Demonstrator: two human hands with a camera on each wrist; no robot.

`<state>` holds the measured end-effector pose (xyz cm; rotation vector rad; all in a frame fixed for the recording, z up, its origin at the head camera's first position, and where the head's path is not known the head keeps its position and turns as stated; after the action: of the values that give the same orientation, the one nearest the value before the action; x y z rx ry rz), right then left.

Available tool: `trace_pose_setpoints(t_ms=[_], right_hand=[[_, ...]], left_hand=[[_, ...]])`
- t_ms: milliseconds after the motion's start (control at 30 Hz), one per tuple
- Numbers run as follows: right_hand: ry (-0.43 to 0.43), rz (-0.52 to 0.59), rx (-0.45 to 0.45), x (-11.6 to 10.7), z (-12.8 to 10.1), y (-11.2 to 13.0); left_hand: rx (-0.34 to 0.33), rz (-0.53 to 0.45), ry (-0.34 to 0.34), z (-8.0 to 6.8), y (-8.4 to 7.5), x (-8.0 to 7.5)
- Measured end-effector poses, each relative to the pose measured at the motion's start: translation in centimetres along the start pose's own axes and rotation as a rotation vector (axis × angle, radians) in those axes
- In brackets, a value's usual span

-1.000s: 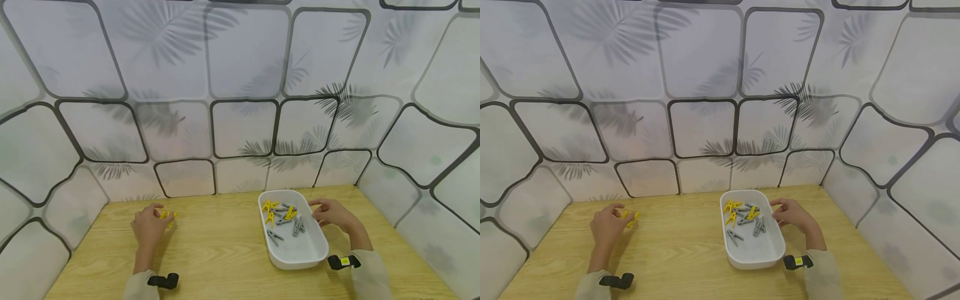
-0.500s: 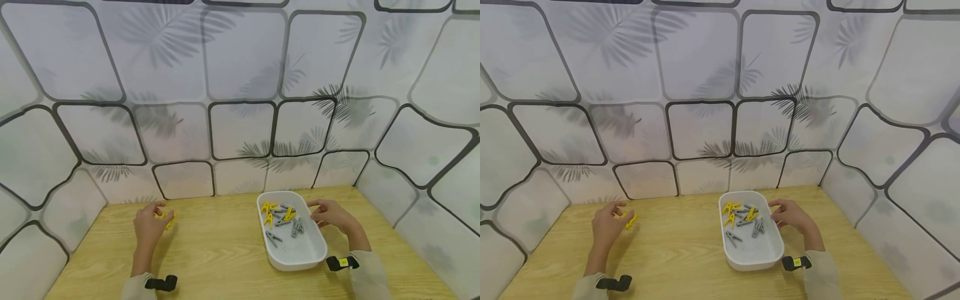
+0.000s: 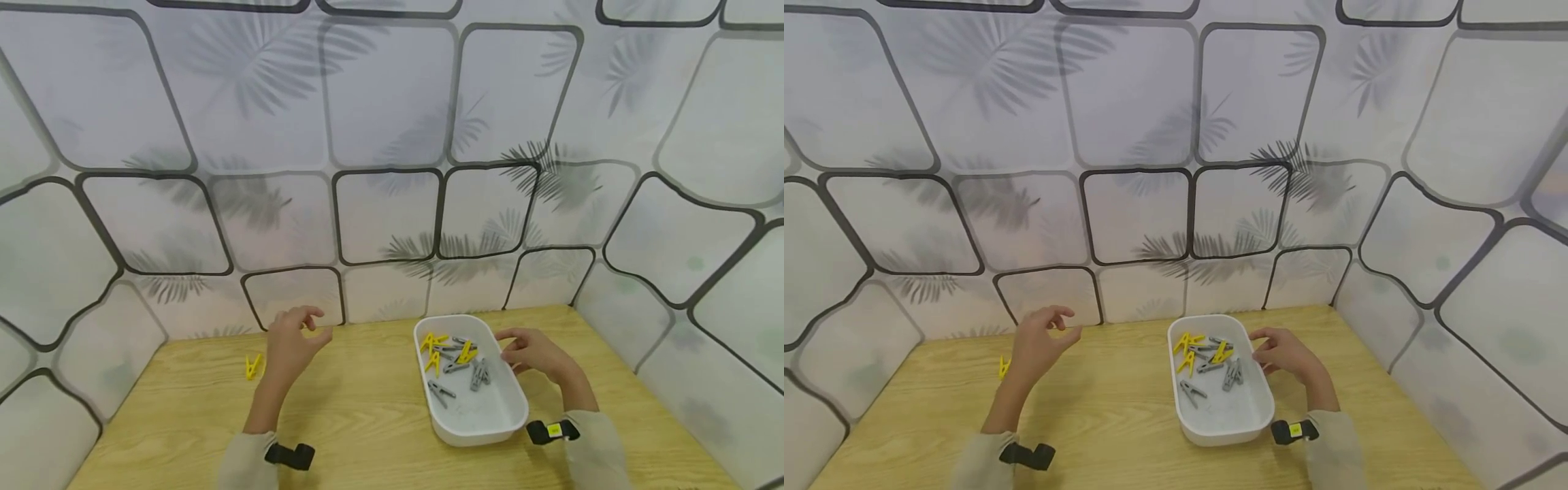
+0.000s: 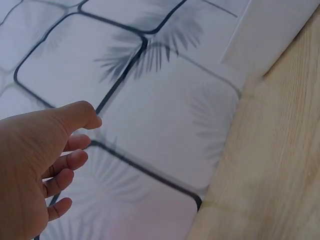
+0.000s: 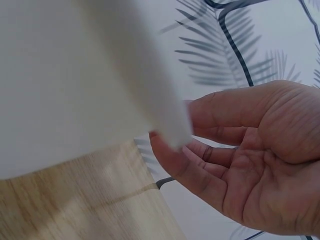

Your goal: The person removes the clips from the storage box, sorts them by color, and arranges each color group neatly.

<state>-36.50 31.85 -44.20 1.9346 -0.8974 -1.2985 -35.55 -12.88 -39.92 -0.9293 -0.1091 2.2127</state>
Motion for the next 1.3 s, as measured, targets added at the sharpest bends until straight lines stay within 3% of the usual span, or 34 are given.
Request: trace_pose_setpoints(t_ms=[300,633,867,1100,1300], right_hand=[[-0.004,0.000,0.005,0.0,0.0,0.2],[0.006,0.011,-0.024,-0.5,-0.1,0.3],[0.010,0.031,-0.031,0.0,0.3,-0.3],[0.016,0.028,-0.028,0.2,0.2,-0.2],[0.004,0.025,-0.031,0.0,0.0,0.0]], left_hand=[[0.223,-0.067,0.143,5.3,-6.4,4.3],[0.335,-0.099,0.351,8.8,-11.7,9.2],[0.284,-0.143,0.472,9.3,-13.9,12.5],[0.204,-0.156,0.595,7.5,-14.8,16.1],[0.106,-0.203,0.652,6.4,-14.8,18.7]])
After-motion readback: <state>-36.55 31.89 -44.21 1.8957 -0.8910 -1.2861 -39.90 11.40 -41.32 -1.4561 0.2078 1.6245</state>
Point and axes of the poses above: each hand's wrist, its own z-axis towards the middle knuckle, its own x-axis out of the palm, y = z × x, the point moved 4 cm from there along z, towards the middle knuckle, and after that the axes turned 12 degrees about x, right-handed, at the moved point
